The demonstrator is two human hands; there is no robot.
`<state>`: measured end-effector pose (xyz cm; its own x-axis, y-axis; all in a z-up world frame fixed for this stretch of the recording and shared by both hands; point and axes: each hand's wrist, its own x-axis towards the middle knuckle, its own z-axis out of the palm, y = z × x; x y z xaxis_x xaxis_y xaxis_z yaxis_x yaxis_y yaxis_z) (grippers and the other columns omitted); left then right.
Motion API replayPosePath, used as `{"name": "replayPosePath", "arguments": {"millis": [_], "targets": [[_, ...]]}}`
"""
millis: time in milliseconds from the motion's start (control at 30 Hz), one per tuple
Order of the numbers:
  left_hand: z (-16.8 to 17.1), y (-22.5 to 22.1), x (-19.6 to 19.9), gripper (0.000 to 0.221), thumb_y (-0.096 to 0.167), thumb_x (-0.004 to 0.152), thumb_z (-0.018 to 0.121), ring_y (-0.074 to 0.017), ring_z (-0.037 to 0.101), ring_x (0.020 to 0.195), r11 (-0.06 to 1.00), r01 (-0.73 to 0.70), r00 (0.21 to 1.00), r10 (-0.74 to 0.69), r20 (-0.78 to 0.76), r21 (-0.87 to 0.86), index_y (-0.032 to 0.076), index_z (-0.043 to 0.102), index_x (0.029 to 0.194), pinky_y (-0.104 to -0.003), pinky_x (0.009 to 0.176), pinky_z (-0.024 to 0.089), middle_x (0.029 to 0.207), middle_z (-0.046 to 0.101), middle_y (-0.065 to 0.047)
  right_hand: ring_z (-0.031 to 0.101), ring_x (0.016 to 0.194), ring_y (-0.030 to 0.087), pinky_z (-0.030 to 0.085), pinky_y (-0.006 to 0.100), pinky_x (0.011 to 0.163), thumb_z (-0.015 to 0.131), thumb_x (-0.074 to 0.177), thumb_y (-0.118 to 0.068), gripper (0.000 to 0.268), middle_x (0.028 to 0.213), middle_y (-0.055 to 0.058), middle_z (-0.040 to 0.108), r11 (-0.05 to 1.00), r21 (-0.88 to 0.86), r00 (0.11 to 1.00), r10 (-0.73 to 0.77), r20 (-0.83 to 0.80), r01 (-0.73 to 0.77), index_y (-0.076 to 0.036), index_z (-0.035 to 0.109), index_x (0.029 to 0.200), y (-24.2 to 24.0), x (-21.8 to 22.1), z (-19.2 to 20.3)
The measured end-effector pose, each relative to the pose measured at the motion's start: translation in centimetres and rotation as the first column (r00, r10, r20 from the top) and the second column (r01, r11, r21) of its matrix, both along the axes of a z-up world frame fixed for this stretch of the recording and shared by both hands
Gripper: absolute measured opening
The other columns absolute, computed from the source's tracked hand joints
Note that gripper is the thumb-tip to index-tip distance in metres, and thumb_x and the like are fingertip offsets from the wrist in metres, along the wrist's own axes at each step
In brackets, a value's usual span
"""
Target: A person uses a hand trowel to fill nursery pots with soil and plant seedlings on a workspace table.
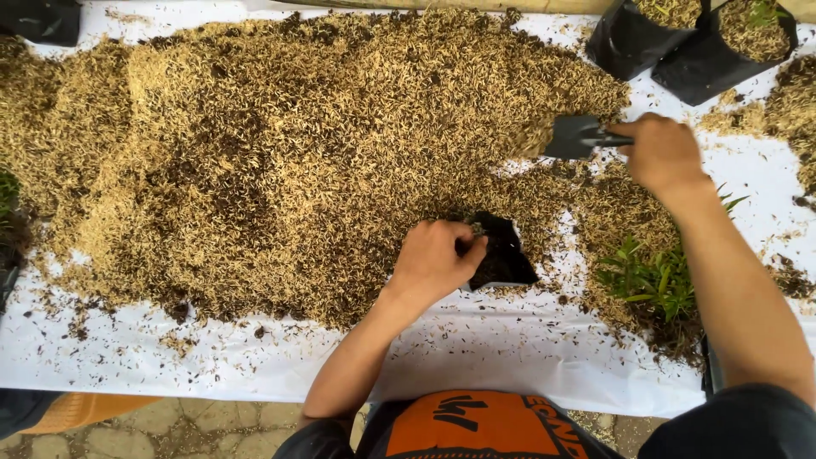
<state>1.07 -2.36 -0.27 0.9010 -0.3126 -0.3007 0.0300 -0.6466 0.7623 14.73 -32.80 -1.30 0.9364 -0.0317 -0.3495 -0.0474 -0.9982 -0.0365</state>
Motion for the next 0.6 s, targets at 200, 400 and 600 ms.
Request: {"name": "replayPosePath", "arguments": {"millis": [200, 400, 600], "targets": [[-0.1, -0.1, -0.7, 0.023, 0.025, 0.081, 0.069, -0.0411, 0.070, 0.058, 0.981, -0.129, 0.979, 0.149, 0.142, -0.147, 0.004, 0.072, 0.072, -0.042, 0.050, 0.055, 0.061, 0.069, -0.020, 0.065, 0.114, 0.043, 0.045, 0.053, 0.108, 0.058, 0.099, 0.004, 0.039, 0.112, 0.024, 0.071, 0.970, 0.234, 0.995, 0.084, -0.050, -0.070, -0.012, 0.073, 0.130, 6.9, -2.1, 2.0], [-4.9, 1.1, -0.3, 0.016, 0.015, 0.080, 0.070, -0.0387, 0.072, 0.064, 0.977, -0.112, 0.978, 0.141, 0.156, -0.184, 0.001, 0.068, 0.087, -0.042, 0.049, 0.056, 0.073, 0.070, -0.019, 0.064, 0.112, 0.047, 0.047, 0.055, 0.104, 0.064, 0.095, 0.002, 0.032, 0.109, 0.027, 0.071, 0.871, 0.332, 0.931, 0.353, 0.089, -0.362, 0.001, 0.073, 0.125, 10.2, -2.5, -0.5], [-2.3, 1.9, -1.2, 0.026, 0.008, 0.081, 0.063, -0.0377, 0.070, 0.059, 0.973, -0.084, 0.977, 0.123, 0.172, -0.217, 0.003, 0.067, 0.106, -0.041, 0.047, 0.054, 0.072, 0.068, -0.019, 0.062, 0.109, 0.039, 0.045, 0.048, 0.102, 0.060, 0.099, 0.002, 0.034, 0.106, 0.022, 0.070, 0.847, 0.484, 0.975, 0.212, 0.070, -0.219, -0.003, 0.071, 0.131, 8.5, -4.0, -0.5]]}}
